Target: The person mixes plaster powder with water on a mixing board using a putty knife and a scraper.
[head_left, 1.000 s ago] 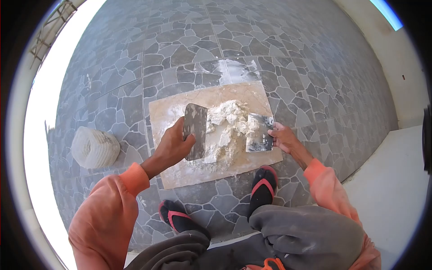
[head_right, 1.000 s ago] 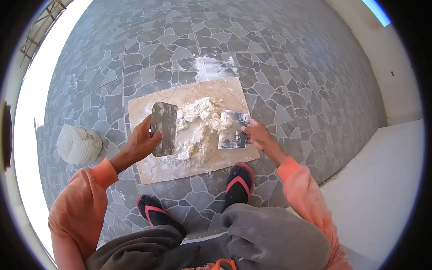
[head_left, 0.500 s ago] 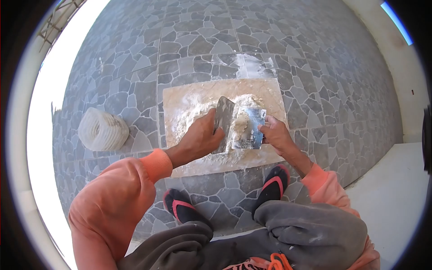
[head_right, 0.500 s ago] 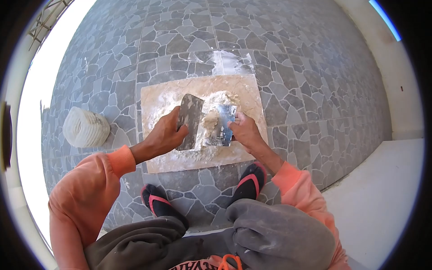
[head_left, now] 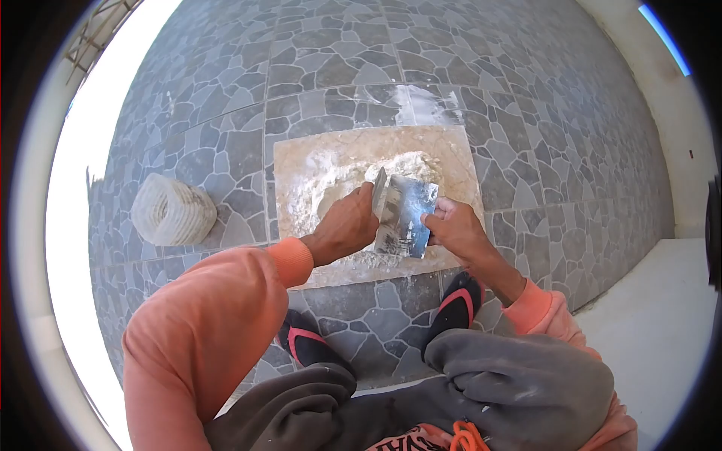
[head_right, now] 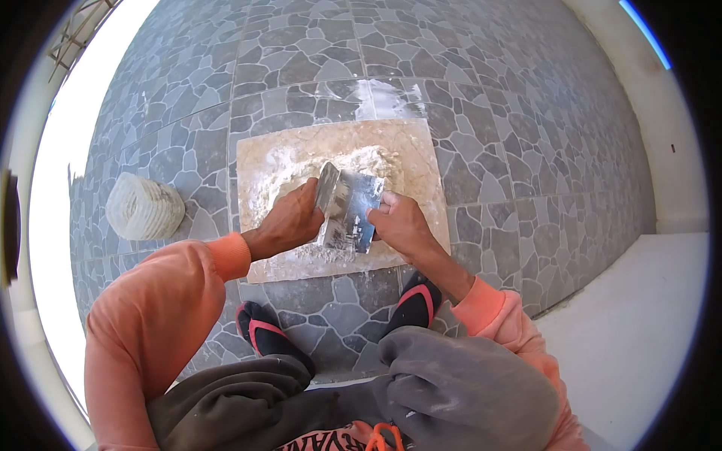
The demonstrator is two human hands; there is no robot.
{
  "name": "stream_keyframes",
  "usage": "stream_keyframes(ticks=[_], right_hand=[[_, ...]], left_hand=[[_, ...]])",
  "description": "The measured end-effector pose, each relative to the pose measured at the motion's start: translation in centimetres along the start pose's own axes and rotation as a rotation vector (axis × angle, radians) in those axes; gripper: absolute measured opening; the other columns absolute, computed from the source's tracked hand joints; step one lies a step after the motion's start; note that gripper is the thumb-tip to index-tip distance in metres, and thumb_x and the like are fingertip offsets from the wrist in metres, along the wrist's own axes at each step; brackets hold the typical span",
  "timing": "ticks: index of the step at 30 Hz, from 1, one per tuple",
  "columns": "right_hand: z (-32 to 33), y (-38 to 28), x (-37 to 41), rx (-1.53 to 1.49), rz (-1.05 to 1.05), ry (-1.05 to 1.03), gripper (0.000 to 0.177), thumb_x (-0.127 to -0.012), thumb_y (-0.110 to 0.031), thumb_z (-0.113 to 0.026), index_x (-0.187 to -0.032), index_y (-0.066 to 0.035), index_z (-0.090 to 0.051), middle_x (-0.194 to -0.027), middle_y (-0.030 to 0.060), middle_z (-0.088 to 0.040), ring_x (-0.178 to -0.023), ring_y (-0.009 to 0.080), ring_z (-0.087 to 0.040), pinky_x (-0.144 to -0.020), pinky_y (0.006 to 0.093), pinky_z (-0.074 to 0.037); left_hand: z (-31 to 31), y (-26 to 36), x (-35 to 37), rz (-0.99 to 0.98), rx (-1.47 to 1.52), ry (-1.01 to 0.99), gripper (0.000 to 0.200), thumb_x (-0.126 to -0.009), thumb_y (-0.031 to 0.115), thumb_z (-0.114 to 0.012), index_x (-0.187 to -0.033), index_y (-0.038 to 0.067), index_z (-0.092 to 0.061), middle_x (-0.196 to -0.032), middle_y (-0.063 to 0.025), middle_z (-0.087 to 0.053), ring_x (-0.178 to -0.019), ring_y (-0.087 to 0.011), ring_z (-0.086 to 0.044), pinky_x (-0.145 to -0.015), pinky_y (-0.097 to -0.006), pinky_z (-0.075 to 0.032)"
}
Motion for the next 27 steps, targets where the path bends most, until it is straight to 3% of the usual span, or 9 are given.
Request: stream_keyframes(ticks=[3,7,11,14,18,21,24,27], right_hand=[[3.4,1.1,1.7,-0.024,-0.054,0.084,0.033,-0.092,-0.003,-0.058,-0.123,0.007,-0.055,-0.098,0.0118,-0.069,-0.086,0.0180,-0.069,-0.075,0.0334,-0.059],[8.3,10.1,2.8,-0.128,-0.204,0.182,0.038,-0.088,0.002,-0.058,-0.126,0.007,-0.053,-0.103,0.0138,-0.068,-0.088,0.0230,-0.070,-0.074,0.0387,-0.060],[9.0,16.9,4.2,-0.324,-0.287,0.275,0.043,-0.086,0.005,-0.057,-0.129,0.005,-0.052,-0.105,0.0139,-0.068,-0.089,0.0248,-0.070,-0.071,0.0403,-0.061],[7.5,18.2,4.1,-0.316,-0.267,0.352,0.041,-0.086,0.002,-0.060,-0.126,0.003,-0.053,-0.102,0.0122,-0.068,-0.088,0.0219,-0.069,-0.066,0.0349,-0.059],[4.5,19.0,2.8,-0.364,-0.234,0.258,0.038,-0.087,-0.004,-0.066,-0.123,-0.005,-0.053,-0.096,0.0044,-0.060,-0.079,0.0135,-0.058,-0.068,0.0344,-0.052],[2.7,19.2,2.2,-0.533,-0.227,0.238,0.042,-0.090,-0.001,-0.060,-0.130,-0.004,-0.048,-0.107,0.0105,-0.064,-0.092,0.0213,-0.066,-0.073,0.0390,-0.056],[1.6,18.9,2.0,-0.791,-0.162,0.167,0.047,-0.091,0.001,-0.057,-0.135,-0.007,-0.043,-0.117,0.0114,-0.061,-0.101,0.0246,-0.064,-0.081,0.0454,-0.055],[0.7,18.5,1.8,-0.849,-0.147,0.147,0.048,-0.092,0.003,-0.055,-0.137,-0.008,-0.043,-0.122,0.0120,-0.058,-0.104,0.0270,-0.063,-0.084,0.0477,-0.055]], left_hand=[[1.5,-1.2,-0.4,-0.030,-0.046,0.008,0.028,-0.083,0.008,-0.049,-0.106,-0.007,-0.044,-0.093,-0.0338,-0.061,-0.084,-0.0509,-0.059,-0.079,-0.0566,-0.046],[4.7,-1.9,-1.0,-0.069,-0.046,0.003,0.029,-0.084,0.008,-0.048,-0.108,-0.007,-0.046,-0.086,-0.0328,-0.061,-0.082,-0.0492,-0.061,-0.077,-0.0548,-0.046],[6.7,-2.6,-2.0,-0.063,-0.015,-0.036,0.038,-0.083,0.008,-0.051,-0.117,-0.009,-0.051,-0.089,-0.0323,-0.064,-0.081,-0.0452,-0.063,-0.075,-0.0506,-0.047],[6.9,-1.9,-2.6,-0.065,0.017,-0.047,0.040,-0.083,0.009,-0.052,-0.120,-0.007,-0.053,-0.090,-0.0296,-0.065,-0.081,-0.0416,-0.065,-0.075,-0.0482,-0.048],[5.5,-0.8,-2.7,-0.057,0.083,-0.084,0.036,-0.084,0.012,-0.051,-0.116,-0.004,-0.056,-0.086,-0.0270,-0.066,-0.078,-0.0402,-0.065,-0.073,-0.0473,-0.048],[4.2,0.2,-2.2,-0.048,0.089,-0.122,0.034,-0.084,0.014,-0.052,-0.112,-0.004,-0.056,-0.082,-0.0271,-0.065,-0.075,-0.0410,-0.064,-0.072,-0.0485,-0.048],[3.0,1.0,-1.8,-0.080,0.072,-0.130,0.035,-0.083,0.016,-0.053,-0.111,-0.005,-0.056,-0.079,-0.0290,-0.064,-0.073,-0.0436,-0.064,-0.071,-0.0505,-0.048],[1.9,1.2,-1.3,-0.108,0.031,-0.136,0.035,-0.082,0.016,-0.054,-0.111,-0.005,-0.056,-0.080,-0.0299,-0.064,-0.075,-0.0450,-0.064,-0.071,-0.0513,-0.048]])
Point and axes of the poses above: each hand's wrist, its own x-axis away from the middle knuckle, its own z-axis out of the back of the hand, y = z × x, the point moved 7 cm from there along -x, towards the middle knuckle
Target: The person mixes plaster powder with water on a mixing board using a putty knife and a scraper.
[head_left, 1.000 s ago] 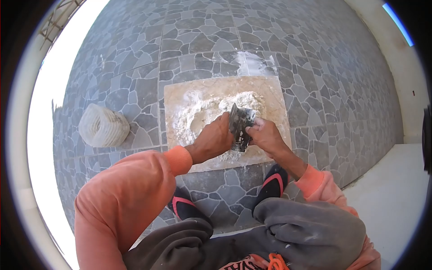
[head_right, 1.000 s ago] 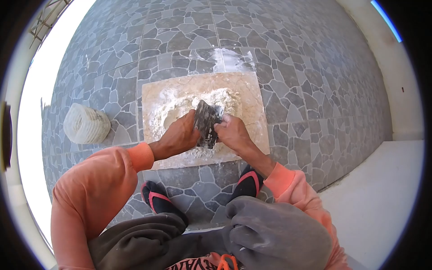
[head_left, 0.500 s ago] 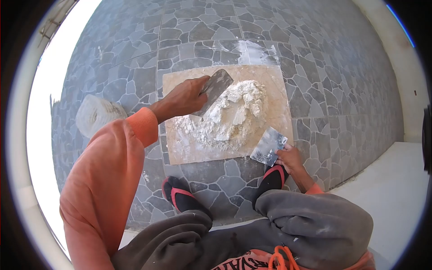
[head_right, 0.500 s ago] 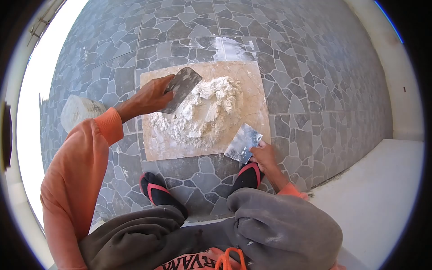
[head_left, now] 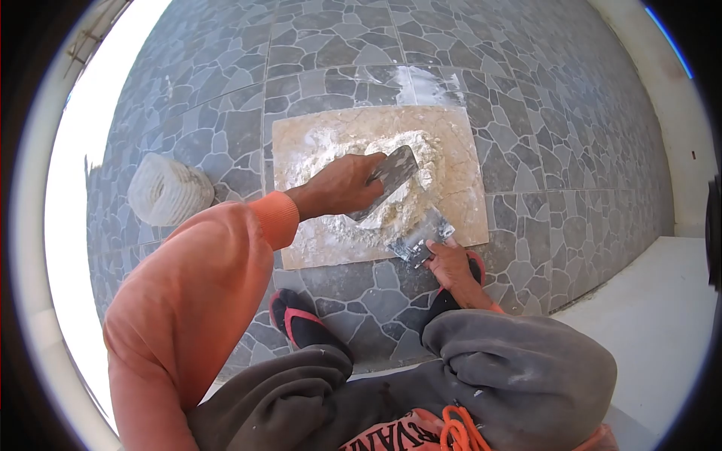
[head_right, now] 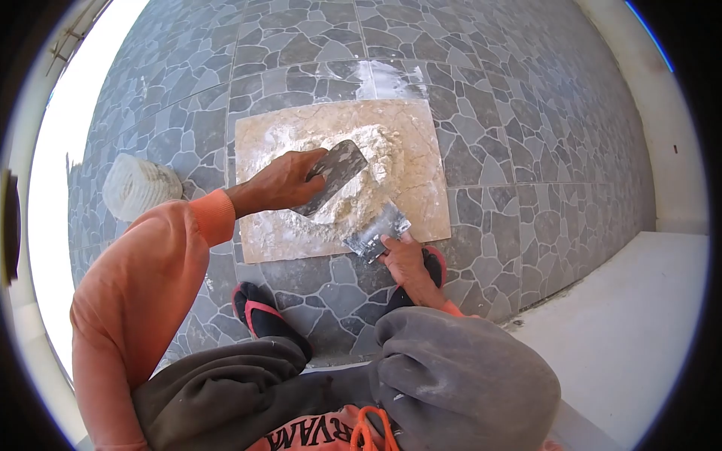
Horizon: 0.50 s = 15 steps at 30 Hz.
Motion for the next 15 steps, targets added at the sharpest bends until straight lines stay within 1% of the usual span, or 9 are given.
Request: stream_keyframes(ticks=[3,4,5,6,8,9,12,13,15], right_hand=[[-0.7,-0.3,0.3,0.055,0.021,0.028,0.047,-0.092,0.005,-0.053,-0.137,-0.006,-0.044,-0.125,0.0121,-0.058,-0.111,0.0282,-0.060,-0.089,0.0502,-0.053],[-0.9,-0.4,0.4,0.066,0.031,0.030,0.046,-0.092,0.005,-0.053,-0.136,-0.006,-0.044,-0.124,0.0123,-0.058,-0.110,0.0281,-0.061,-0.089,0.0498,-0.054],[-1.2,-0.6,0.5,0.078,0.041,0.032,0.045,-0.092,0.004,-0.053,-0.135,-0.006,-0.045,-0.123,0.0125,-0.058,-0.110,0.0281,-0.061,-0.088,0.0495,-0.054],[-1.5,-0.8,0.6,0.090,0.052,0.034,0.044,-0.092,0.004,-0.053,-0.135,-0.005,-0.045,-0.122,0.0126,-0.059,-0.109,0.0280,-0.062,-0.088,0.0492,-0.055],[-2.1,-1.5,0.8,0.134,0.065,0.019,0.041,-0.092,0.003,-0.054,-0.132,-0.004,-0.046,-0.119,0.0127,-0.059,-0.105,0.0275,-0.063,-0.086,0.0479,-0.055],[-2.6,-2.0,0.9,0.155,0.072,0.012,0.040,-0.092,0.003,-0.054,-0.131,-0.003,-0.047,-0.117,0.0127,-0.060,-0.104,0.0273,-0.063,-0.085,0.0473,-0.056],[-4.7,-2.9,1.0,0.162,0.093,0.006,0.035,-0.091,0.002,-0.055,-0.126,-0.001,-0.050,-0.110,0.0110,-0.061,-0.094,0.0235,-0.066,-0.076,0.0407,-0.058],[-5.5,-3.2,0.9,0.170,0.101,-0.001,0.034,-0.091,0.001,-0.055,-0.125,-0.001,-0.051,-0.109,0.0109,-0.061,-0.093,0.0229,-0.066,-0.076,0.0401,-0.058],[-7.4,-4.0,0.7,0.186,0.118,-0.018,0.033,-0.091,0.000,-0.057,-0.123,-0.001,-0.051,-0.108,0.0107,-0.062,-0.089,0.0218,-0.066,-0.075,0.0390,-0.058]], left_hand=[[-0.9,0.6,0.4,-0.041,-0.035,0.017,0.034,-0.083,0.016,-0.054,-0.109,-0.006,-0.056,-0.081,-0.0301,-0.064,-0.073,-0.0455,-0.063,-0.070,-0.0512,-0.048],[-1.2,1.0,0.5,-0.043,-0.049,0.018,0.033,-0.083,0.016,-0.054,-0.108,-0.006,-0.056,-0.081,-0.0299,-0.064,-0.071,-0.0451,-0.063,-0.070,-0.0508,-0.048],[-1.7,1.0,0.5,-0.013,-0.040,-0.035,0.034,-0.083,0.016,-0.054,-0.108,-0.007,-0.055,-0.084,-0.0315,-0.064,-0.076,-0.0464,-0.063,-0.071,-0.0518,-0.048],[-2.2,1.1,0.5,-0.020,-0.033,-0.028,0.032,-0.083,0.016,-0.054,-0.106,-0.006,-0.055,-0.083,-0.0311,-0.064,-0.077,-0.0473,-0.063,-0.072,-0.0528,-0.048],[-3.3,1.2,0.6,-0.034,-0.017,-0.013,0.028,-0.083,0.017,-0.053,-0.100,-0.005,-0.054,-0.080,-0.0302,-0.064,-0.078,-0.0490,-0.062,-0.074,-0.0548,-0.049],[-3.7,1.4,0.4,-0.071,-0.037,-0.019,0.028,-0.083,0.016,-0.052,-0.101,-0.005,-0.053,-0.080,-0.0307,-0.064,-0.079,-0.0494,-0.062,-0.075,-0.0551,-0.049],[-4.8,1.4,0.3,-0.068,-0.007,-0.029,0.028,-0.083,0.015,-0.052,-0.101,-0.006,-0.052,-0.080,-0.0315,-0.063,-0.079,-0.0495,-0.062,-0.075,-0.0552,-0.049],[-4.9,1.6,0.2,-0.045,-0.016,-0.049,0.027,-0.083,0.014,-0.051,-0.100,-0.007,-0.051,-0.078,-0.0324,-0.062,-0.079,-0.0495,-0.062,-0.075,-0.0551,-0.049],[-5.0,1.9,0.1,-0.079,-0.014,-0.024,0.026,-0.083,0.013,-0.051,-0.100,-0.007,-0.051,-0.079,-0.0320,-0.062,-0.078,-0.0497,-0.062,-0.074,-0.0551,-0.049]])
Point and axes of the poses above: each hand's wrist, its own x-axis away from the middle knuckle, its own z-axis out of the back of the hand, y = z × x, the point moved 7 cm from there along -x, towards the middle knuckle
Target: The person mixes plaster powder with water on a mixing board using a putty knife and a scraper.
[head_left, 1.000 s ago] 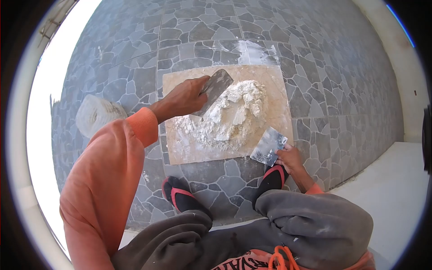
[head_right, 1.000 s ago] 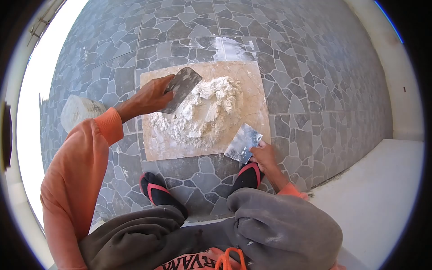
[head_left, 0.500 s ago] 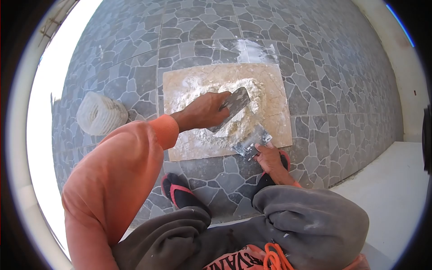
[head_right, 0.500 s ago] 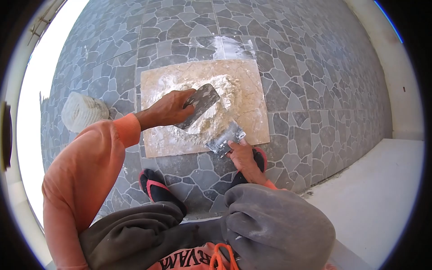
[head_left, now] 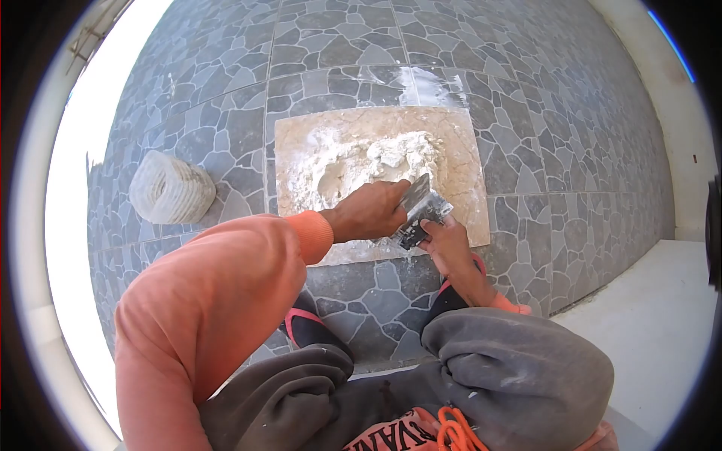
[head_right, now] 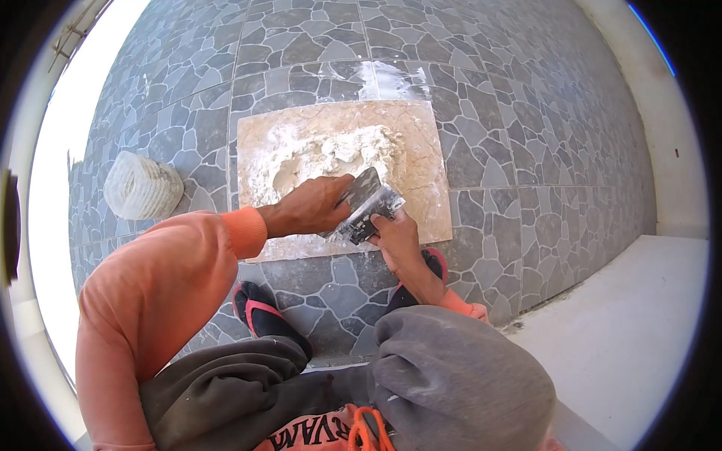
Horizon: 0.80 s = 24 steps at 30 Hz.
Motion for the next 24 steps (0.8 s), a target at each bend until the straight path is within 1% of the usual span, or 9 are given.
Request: stream_keyframes(ticks=[6,10,12,13,16,18,21,22,24], right_hand=[[-2.7,-3.2,0.1,0.164,0.063,-0.026,0.032,-0.092,-0.001,-0.058,-0.123,0.000,-0.052,-0.106,0.0109,-0.063,-0.090,0.0196,-0.066,-0.075,0.0381,-0.059],[-1.1,-2.8,0.8,0.221,0.017,0.009,0.033,-0.092,-0.003,-0.058,-0.125,0.001,-0.051,-0.109,0.0121,-0.061,-0.095,0.0203,-0.064,-0.076,0.0381,-0.057],[0.8,-1.6,1.6,0.158,-0.004,0.007,0.034,-0.092,-0.004,-0.058,-0.125,0.001,-0.051,-0.110,0.0124,-0.060,-0.096,0.0201,-0.063,-0.075,0.0378,-0.057],[2.1,-0.7,1.9,0.121,-0.037,0.038,0.034,-0.092,-0.004,-0.058,-0.125,0.001,-0.051,-0.110,0.0121,-0.060,-0.097,0.0205,-0.063,-0.076,0.0397,-0.056],[6.2,3.1,3.3,0.056,-0.145,0.134,0.035,-0.093,-0.007,-0.058,-0.125,0.000,-0.050,-0.109,0.0104,-0.059,-0.096,0.0213,-0.061,-0.080,0.0458,-0.053],[8.3,5.6,4.0,0.071,-0.208,0.194,0.034,-0.093,-0.008,-0.059,-0.125,0.000,-0.049,-0.106,0.0086,-0.059,-0.091,0.0210,-0.059,-0.084,0.0506,-0.050],[8.8,8.0,3.3,0.086,-0.239,0.241,0.033,-0.093,-0.010,-0.059,-0.124,-0.002,-0.049,-0.103,0.0063,-0.057,-0.085,0.0189,-0.053,-0.086,0.0517,-0.045],[8.2,8.8,2.9,0.071,-0.233,0.202,0.030,-0.093,-0.010,-0.061,-0.120,-0.004,-0.049,-0.100,0.0052,-0.055,-0.079,0.0160,-0.047,-0.083,0.0469,-0.045],[7.3,11.2,1.6,-0.006,-0.217,0.138,0.027,-0.093,-0.009,-0.062,-0.117,-0.006,-0.050,-0.100,0.0052,-0.055,-0.079,0.0158,-0.048,-0.082,0.0454,-0.045]], left_hand=[[0.6,-1.2,-0.5,0.061,-0.119,0.058,0.028,-0.084,0.012,-0.051,-0.105,-0.006,-0.048,-0.085,-0.0288,-0.064,-0.078,-0.0483,-0.062,-0.074,-0.0540,-0.049],[2.9,-3.4,-0.6,0.096,-0.185,0.082,0.025,-0.085,0.010,-0.050,-0.106,-0.004,-0.050,-0.088,-0.0277,-0.064,-0.081,-0.0458,-0.063,-0.076,-0.0530,-0.049],[4.4,-4.0,-0.5,0.157,-0.168,0.053,0.024,-0.085,0.009,-0.049,-0.106,-0.003,-0.052,-0.090,-0.0274,-0.065,-0.082,-0.0448,-0.064,-0.077,-0.0538,-0.049],[5.2,-4.0,-0.5,0.070,-0.180,0.105,0.027,-0.089,0.012,-0.050,-0.110,-0.005,-0.051,-0.087,-0.0296,-0.064,-0.072,-0.0430,-0.064,-0.070,-0.0523,-0.048],[6.9,-4.8,-0.2,0.013,-0.168,0.108,0.036,-0.090,0.013,-0.053,-0.120,-0.007,-0.052,-0.085,-0.0279,-0.066,-0.066,-0.0356,-0.065,-0.069,-0.0463,-0.051],[7.6,-4.9,0.0,0.056,-0.164,0.100,0.041,-0.089,0.012,-0.052,-0.126,-0.008,-0.052,-0.088,-0.0279,-0.067,-0.068,-0.0347,-0.066,-0.070,-0.0447,-0.053],[8.2,-4.5,0.0,0.089,-0.149,0.045,0.042,-0.090,0.012,-0.051,-0.127,-0.008,-0.052,-0.092,-0.0277,-0.068,-0.070,-0.0338,-0.067,-0.071,-0.0447,-0.053],[8.2,-4.3,0.0,0.089,-0.150,0.039,0.041,-0.090,0.012,-0.051,-0.127,-0.008,-0.052,-0.092,-0.0275,-0.068,-0.071,-0.0336,-0.067,-0.071,-0.0448,-0.053],[7.9,-3.8,0.2,0.102,-0.133,0.019,0.041,-0.090,0.012,-0.052,-0.126,-0.008,-0.053,-0.093,-0.0275,-0.068,-0.073,-0.0340,-0.068,-0.072,-0.0447,-0.053]])
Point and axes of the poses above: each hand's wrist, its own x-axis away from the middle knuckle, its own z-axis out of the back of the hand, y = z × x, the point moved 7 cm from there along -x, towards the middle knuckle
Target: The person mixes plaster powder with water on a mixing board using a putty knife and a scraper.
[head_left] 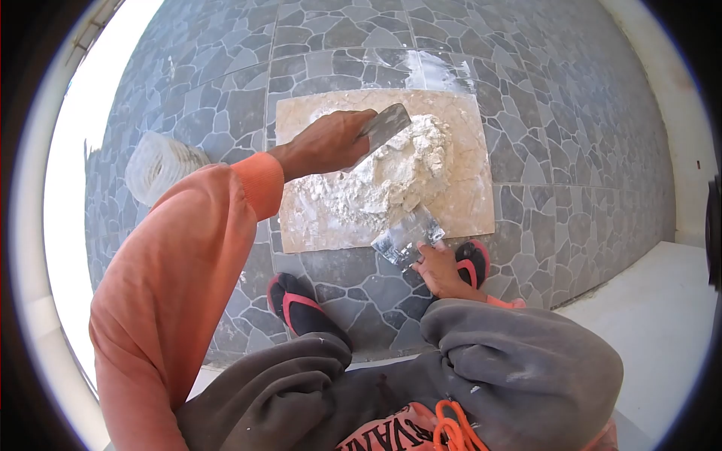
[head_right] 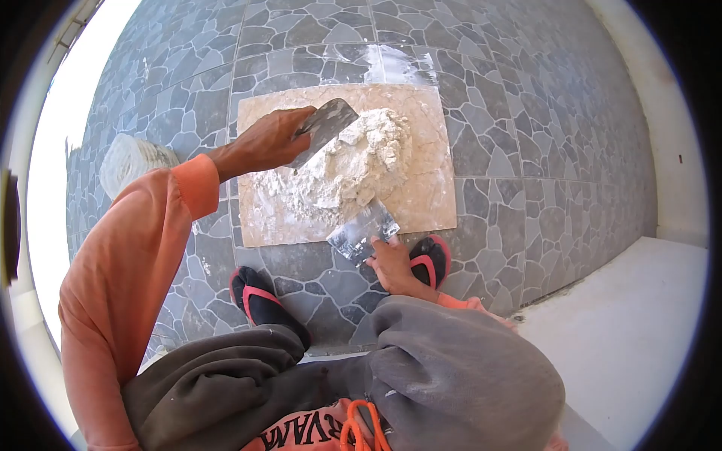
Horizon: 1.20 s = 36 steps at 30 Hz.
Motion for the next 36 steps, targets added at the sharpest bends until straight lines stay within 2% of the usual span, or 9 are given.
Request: stream_keyframes(ticks=[2,4,8,11,14,20,26,32,36], right_hand=[[-2.2,0.8,-0.6,-0.197,-0.030,-0.157,0.023,-0.092,-0.006,-0.063,-0.111,-0.008,-0.051,-0.100,0.0069,-0.057,-0.083,0.0190,-0.053,-0.085,0.0479,-0.046],[-4.1,1.2,-0.6,-0.267,-0.089,-0.159,0.024,-0.091,-0.003,-0.063,-0.111,-0.007,-0.050,-0.102,0.0086,-0.059,-0.089,0.0221,-0.057,-0.088,0.0506,-0.046],[-6.7,-0.2,0.1,-0.339,-0.088,-0.236,0.021,-0.090,0.000,-0.063,-0.107,-0.005,-0.052,-0.103,0.0115,-0.061,-0.097,0.0270,-0.061,-0.094,0.0538,-0.046],[-6.8,-0.4,0.1,-0.354,-0.120,-0.274,0.017,-0.090,0.001,-0.063,-0.103,-0.003,-0.053,-0.102,0.0125,-0.062,-0.098,0.0283,-0.062,-0.093,0.0531,-0.047],[-7.6,-1.4,1.0,-0.340,-0.086,-0.255,0.014,-0.090,0.001,-0.063,-0.101,-0.002,-0.054,-0.101,0.0129,-0.063,-0.098,0.0287,-0.062,-0.092,0.0533,-0.047],[-7.9,-2.2,1.4,-0.348,-0.070,-0.302,0.015,-0.091,-0.001,-0.062,-0.104,0.000,-0.054,-0.106,0.0148,-0.064,-0.101,0.0292,-0.063,-0.092,0.0530,-0.048],[-8.3,-3.3,2.1,-0.323,-0.047,-0.302,0.020,-0.092,-0.002,-0.061,-0.110,0.002,-0.054,-0.115,0.0177,-0.064,-0.107,0.0305,-0.063,-0.094,0.0514,-0.049],[-8.5,-4.7,1.8,-0.267,-0.005,-0.342,0.025,-0.095,-0.004,-0.056,-0.118,0.005,-0.052,-0.120,0.0187,-0.062,-0.111,0.0315,-0.061,-0.098,0.0492,-0.048],[-9.6,-6.9,2.1,-0.232,0.022,-0.309,0.029,-0.094,0.000,-0.054,-0.121,0.009,-0.048,-0.120,0.0217,-0.060,-0.112,0.0342,-0.061,-0.100,0.0511,-0.048]], left_hand=[[-0.1,0.5,0.1,-0.049,0.007,0.031,0.037,-0.088,0.011,-0.052,-0.120,-0.007,-0.054,-0.090,-0.0270,-0.067,-0.076,-0.0373,-0.067,-0.073,-0.0465,-0.052],[-0.4,0.9,0.2,-0.155,0.008,0.111,0.030,-0.084,0.009,-0.053,-0.110,-0.005,-0.056,-0.083,-0.0259,-0.066,-0.078,-0.0433,-0.065,-0.073,-0.0502,-0.051],[-0.8,1.0,0.6,-0.137,-0.002,0.022,0.032,-0.084,0.009,-0.053,-0.112,-0.005,-0.057,-0.092,-0.0284,-0.066,-0.084,-0.0440,-0.065,-0.077,-0.0500,-0.051],[-1.2,1.1,0.9,-0.078,-0.018,-0.107,0.044,-0.087,0.013,-0.057,-0.125,-0.010,-0.053,-0.097,-0.0305,-0.066,-0.086,-0.0416,-0.067,-0.081,-0.0472,-0.051],[-1.2,0.2,1.0,-0.088,-0.053,-0.086,0.047,-0.087,0.014,-0.057,-0.128,-0.009,-0.051,-0.097,-0.0308,-0.066,-0.086,-0.0423,-0.066,-0.082,-0.0475,-0.051],[1.4,-2.2,0.9,-0.023,0.017,0.032,0.039,-0.088,0.012,-0.057,-0.122,-0.007,-0.054,-0.084,-0.0244,-0.066,-0.066,-0.0293,-0.064,-0.064,-0.0417,-0.050],[2.2,-0.9,1.2,-0.010,0.040,0.047,0.041,-0.084,0.016,-0.056,-0.120,-0.005,-0.055,-0.082,-0.0262,-0.066,-0.072,-0.0385,-0.065,-0.069,-0.0462,-0.050],[2.8,-1.4,0.9,-0.100,0.018,0.145,0.037,-0.087,0.013,-0.057,-0.118,-0.007,-0.056,-0.083,-0.0267,-0.066,-0.068,-0.0329,-0.064,-0.067,-0.0426,-0.050],[4.1,-1.7,0.7,0.000,0.032,0.129,0.035,-0.088,0.011,-0.057,-0.118,-0.006,-0.056,-0.085,-0.0246,-0.068,-0.068,-0.0284,-0.065,-0.066,-0.0410,-0.050]])
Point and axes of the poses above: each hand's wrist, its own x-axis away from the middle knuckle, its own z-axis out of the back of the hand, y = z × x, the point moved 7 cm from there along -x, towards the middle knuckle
